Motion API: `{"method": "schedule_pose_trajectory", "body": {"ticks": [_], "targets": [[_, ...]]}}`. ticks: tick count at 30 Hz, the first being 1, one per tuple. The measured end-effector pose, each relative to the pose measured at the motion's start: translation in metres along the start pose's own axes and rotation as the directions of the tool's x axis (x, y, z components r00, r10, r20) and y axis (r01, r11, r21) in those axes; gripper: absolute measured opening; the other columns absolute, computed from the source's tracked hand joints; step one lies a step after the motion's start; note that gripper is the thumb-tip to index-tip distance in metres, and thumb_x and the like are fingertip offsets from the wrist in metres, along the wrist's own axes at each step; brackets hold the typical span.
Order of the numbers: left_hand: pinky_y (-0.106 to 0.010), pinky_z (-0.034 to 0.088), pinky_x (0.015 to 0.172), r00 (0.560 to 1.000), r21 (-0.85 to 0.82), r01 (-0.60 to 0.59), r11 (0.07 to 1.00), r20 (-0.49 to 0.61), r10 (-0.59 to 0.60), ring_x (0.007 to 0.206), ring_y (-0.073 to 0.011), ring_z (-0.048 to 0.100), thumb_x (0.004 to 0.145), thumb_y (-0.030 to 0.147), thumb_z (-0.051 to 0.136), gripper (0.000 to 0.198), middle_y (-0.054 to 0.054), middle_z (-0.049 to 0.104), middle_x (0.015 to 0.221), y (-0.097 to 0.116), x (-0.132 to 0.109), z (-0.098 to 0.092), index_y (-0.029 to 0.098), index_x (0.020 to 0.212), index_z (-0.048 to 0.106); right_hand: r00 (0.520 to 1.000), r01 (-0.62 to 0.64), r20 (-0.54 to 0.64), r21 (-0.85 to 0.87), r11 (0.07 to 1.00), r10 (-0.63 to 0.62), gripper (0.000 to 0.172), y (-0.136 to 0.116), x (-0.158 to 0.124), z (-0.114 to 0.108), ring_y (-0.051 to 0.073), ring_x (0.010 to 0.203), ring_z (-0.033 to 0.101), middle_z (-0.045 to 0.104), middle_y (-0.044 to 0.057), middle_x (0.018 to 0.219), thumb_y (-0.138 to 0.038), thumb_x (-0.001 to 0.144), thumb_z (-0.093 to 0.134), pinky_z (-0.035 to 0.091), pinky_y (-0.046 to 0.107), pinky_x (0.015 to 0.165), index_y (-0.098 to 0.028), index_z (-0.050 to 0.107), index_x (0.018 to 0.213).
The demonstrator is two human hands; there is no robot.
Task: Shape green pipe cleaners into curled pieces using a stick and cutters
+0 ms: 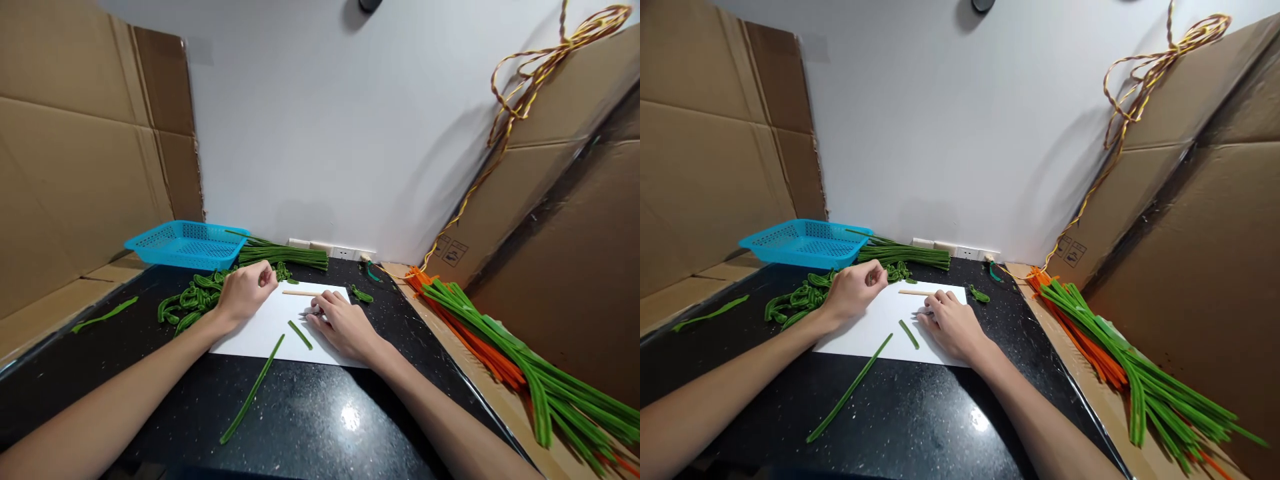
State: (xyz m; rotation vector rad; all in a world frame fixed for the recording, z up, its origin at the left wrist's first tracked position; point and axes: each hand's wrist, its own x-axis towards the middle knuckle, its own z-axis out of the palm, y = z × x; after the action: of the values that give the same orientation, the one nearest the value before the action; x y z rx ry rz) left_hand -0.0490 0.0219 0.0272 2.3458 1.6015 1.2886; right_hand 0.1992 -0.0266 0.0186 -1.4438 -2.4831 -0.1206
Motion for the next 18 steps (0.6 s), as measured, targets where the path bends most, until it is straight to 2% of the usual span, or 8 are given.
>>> {"method": "schedule_pose_trajectory", "body": {"ticks": [3, 5, 8, 10, 12, 14, 16, 18], "targets": [[-0.028, 0.024, 0.057, 0.984, 0.167, -0.017, 0.986, 0.176, -0.013, 0.06, -0.018, 0.055, 0.086, 0.029, 0.054, 0.02, -0.001, 0.063, 0.065, -0.011, 0.006, -0.001, 0.022, 0.068, 0.052, 1.0, -0.015, -0.019, -0.001, 1.0, 0.015, 0.028, 0.001, 0.001, -0.001, 0.021, 0.105, 0.058, 0.065, 0.007, 0.11, -0.045, 0.105, 0.045, 0.044, 0.029, 0.065, -0.022, 0.061, 0.109], [-0.029, 0.023, 0.058, 0.971, 0.252, -0.016, 0.968, 0.236, -0.046, 0.06, -0.0197, 0.056, 0.084, 0.026, 0.053, 0.019, -0.003, 0.064, 0.064, -0.016, 0.008, 0.0, 0.022, 0.066, 0.053, 0.999, -0.026, -0.036, 0.004, 1.0, 0.026, 0.029, 0.002, 0.002, -0.002, 0.022, 0.106, 0.058, 0.066, 0.007, 0.109, -0.046, 0.106, 0.044, 0.044, 0.029, 0.066, -0.023, 0.061, 0.109], [-0.03, 0.025, 0.059, 0.973, 0.3, 0.021, 0.954, 0.215, -0.089, 0.064, -0.0211, 0.059, 0.083, 0.023, 0.054, 0.012, -0.004, 0.067, 0.069, -0.02, 0.01, 0.0, 0.022, 0.073, 0.059, 0.996, -0.038, -0.079, 0.011, 0.999, 0.038, 0.025, 0.002, 0.003, -0.003, 0.022, 0.106, 0.058, 0.066, 0.007, 0.109, -0.041, 0.105, 0.045, 0.045, 0.03, 0.071, -0.023, 0.062, 0.107], [-0.03, 0.031, 0.061, 0.984, 0.311, 0.019, 0.95, 0.163, -0.073, 0.075, -0.0232, 0.062, 0.085, 0.023, 0.053, 0.01, -0.006, 0.071, 0.079, -0.025, 0.012, -0.001, 0.022, 0.082, 0.063, 0.993, -0.042, -0.109, 0.013, 0.999, 0.043, 0.021, 0.003, 0.003, -0.003, 0.022, 0.103, 0.058, 0.066, 0.007, 0.107, -0.036, 0.105, 0.048, 0.045, 0.031, 0.074, -0.022, 0.063, 0.105], [-0.032, 0.039, 0.07, 0.993, 0.345, -0.023, 0.938, 0.114, -0.018, 0.093, -0.0271, 0.062, 0.089, 0.024, 0.049, 0.018, -0.011, 0.072, 0.095, -0.032, 0.014, -0.001, 0.02, 0.095, 0.066, 0.99, -0.045, -0.13, 0.022, 0.999, 0.047, 0.018, 0.004, 0.003, -0.003, 0.022, 0.099, 0.058, 0.066, 0.007, 0.104, -0.033, 0.104, 0.049, 0.045, 0.031, 0.075, -0.022, 0.063, 0.101], [-0.038, 0.042, 0.089, 0.994, 0.389, -0.054, 0.92, 0.107, 0.013, 0.11, -0.0302, 0.059, 0.093, 0.025, 0.044, 0.032, -0.015, 0.07, 0.117, -0.043, 0.017, 0.001, 0.016, 0.115, 0.066, 0.987, -0.045, -0.154, 0.038, 0.998, 0.05, 0.015, 0.004, 0.004, -0.002, 0.022, 0.097, 0.057, 0.067, 0.007, 0.103, -0.03, 0.103, 0.051, 0.045, 0.031, 0.075, -0.021, 0.063, 0.1], [-0.043, 0.04, 0.1, 0.987, 0.446, -0.052, 0.893, 0.157, -0.021, 0.121, -0.0317, 0.055, 0.095, 0.027, 0.039, 0.042, -0.016, 0.065, 0.131, -0.054, 0.018, 0.005, 0.014, 0.129, 0.062, 0.982, -0.032, -0.184, 0.056, 0.998, 0.042, 0.013, 0.005, 0.004, -0.001, 0.023, 0.097, 0.057, 0.067, 0.008, 0.104, -0.028, 0.102, 0.052, 0.045, 0.033, 0.077, -0.021, 0.062, 0.104], [-0.046, 0.039, 0.104, 0.979, 0.474, -0.018, 0.88, 0.186, -0.08, 0.125, -0.0327, 0.053, 0.097, 0.031, 0.036, 0.047, -0.016, 0.062, 0.136, -0.064, 0.018, 0.009, 0.012, 0.133, 0.06, 0.976, -0.014, -0.214, 0.07, 0.997, 0.029, 0.013, 0.005, 0.004, 0.0, 0.024, 0.097, 0.056, 0.068, 0.008, 0.104, -0.027, 0.101, 0.053, 0.045, 0.034, 0.079, -0.02, 0.061, 0.109]]}}
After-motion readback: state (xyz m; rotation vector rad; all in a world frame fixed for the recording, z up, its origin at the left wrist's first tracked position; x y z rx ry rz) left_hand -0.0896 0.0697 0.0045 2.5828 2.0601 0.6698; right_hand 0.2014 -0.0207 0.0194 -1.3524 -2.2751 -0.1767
